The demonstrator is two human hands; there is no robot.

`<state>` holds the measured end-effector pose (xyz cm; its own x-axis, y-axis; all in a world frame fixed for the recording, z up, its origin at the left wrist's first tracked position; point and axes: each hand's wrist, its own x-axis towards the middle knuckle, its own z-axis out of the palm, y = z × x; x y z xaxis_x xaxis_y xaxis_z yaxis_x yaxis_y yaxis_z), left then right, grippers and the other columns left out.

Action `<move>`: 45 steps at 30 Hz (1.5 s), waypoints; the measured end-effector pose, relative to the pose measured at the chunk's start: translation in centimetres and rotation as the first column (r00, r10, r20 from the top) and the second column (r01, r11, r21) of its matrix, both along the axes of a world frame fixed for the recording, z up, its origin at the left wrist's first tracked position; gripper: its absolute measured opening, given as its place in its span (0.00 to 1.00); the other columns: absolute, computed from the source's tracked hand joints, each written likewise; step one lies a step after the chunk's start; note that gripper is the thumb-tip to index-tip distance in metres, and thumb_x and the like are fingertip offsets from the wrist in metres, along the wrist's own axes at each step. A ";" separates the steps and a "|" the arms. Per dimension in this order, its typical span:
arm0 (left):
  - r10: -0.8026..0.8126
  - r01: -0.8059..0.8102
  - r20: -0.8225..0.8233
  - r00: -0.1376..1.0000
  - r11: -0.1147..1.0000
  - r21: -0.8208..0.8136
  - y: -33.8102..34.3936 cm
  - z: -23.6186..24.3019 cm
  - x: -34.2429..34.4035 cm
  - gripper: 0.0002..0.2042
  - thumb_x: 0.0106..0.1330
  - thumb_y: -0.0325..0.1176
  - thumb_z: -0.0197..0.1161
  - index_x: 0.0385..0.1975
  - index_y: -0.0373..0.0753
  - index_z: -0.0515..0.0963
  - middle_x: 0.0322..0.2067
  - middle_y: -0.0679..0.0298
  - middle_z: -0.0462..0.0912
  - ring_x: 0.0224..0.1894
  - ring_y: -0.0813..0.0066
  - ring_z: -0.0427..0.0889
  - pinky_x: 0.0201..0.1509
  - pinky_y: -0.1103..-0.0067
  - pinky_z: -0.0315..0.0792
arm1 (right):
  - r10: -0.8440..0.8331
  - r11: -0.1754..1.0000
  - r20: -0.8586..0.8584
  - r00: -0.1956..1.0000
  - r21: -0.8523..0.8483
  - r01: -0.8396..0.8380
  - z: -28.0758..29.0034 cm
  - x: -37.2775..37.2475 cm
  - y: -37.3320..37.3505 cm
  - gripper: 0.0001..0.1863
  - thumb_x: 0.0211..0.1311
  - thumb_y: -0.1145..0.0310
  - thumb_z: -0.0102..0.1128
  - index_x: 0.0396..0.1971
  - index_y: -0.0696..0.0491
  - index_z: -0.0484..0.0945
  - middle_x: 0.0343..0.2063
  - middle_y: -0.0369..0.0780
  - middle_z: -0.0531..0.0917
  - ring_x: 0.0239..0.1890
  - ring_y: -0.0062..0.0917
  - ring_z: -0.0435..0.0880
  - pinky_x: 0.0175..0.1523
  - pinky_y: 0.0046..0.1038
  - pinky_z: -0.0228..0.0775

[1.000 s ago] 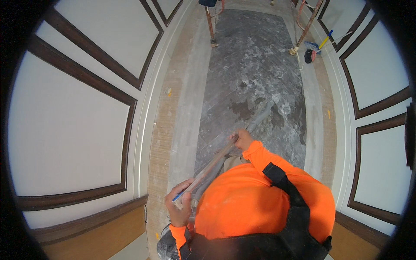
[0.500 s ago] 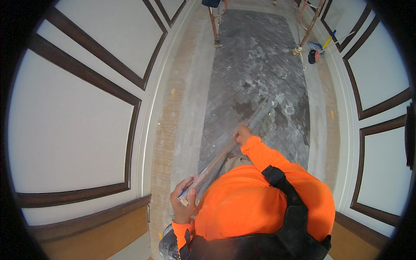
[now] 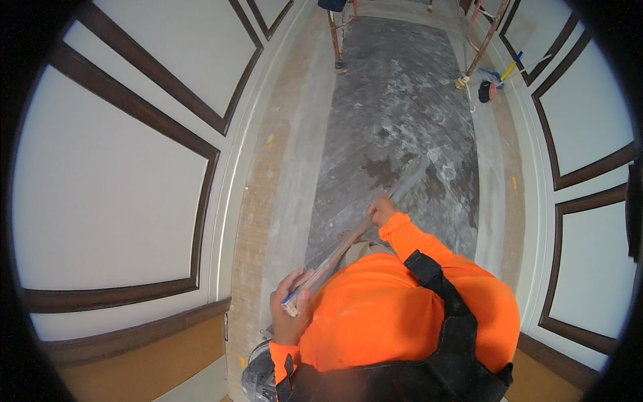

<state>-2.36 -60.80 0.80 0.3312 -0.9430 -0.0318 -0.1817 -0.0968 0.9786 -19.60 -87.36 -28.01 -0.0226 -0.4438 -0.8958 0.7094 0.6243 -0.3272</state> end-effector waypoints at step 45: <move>0.043 -0.040 0.058 0.997 0.998 -0.052 0.7 1.0 0.0 0.32 0.62 0.39 0.55 0.62 0.33 0.48 0.39 0.52 0.78 0.36 0.75 0.76 0.41 0.82 0.68 | 0.032 0.999 0.055 0.998 0.020 -0.033 1.7 0.0 1.7 0.02 0.58 0.74 0.38 0.29 0.54 0.63 0.19 0.39 0.65 0.17 0.26 0.63 0.21 0.27 0.60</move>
<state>-2.37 -60.10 1.85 0.3697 -0.9284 0.0367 -0.2365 -0.0559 0.9700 -19.58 -85.61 -26.36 0.0410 -0.4246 -0.9044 0.7052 0.6536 -0.2749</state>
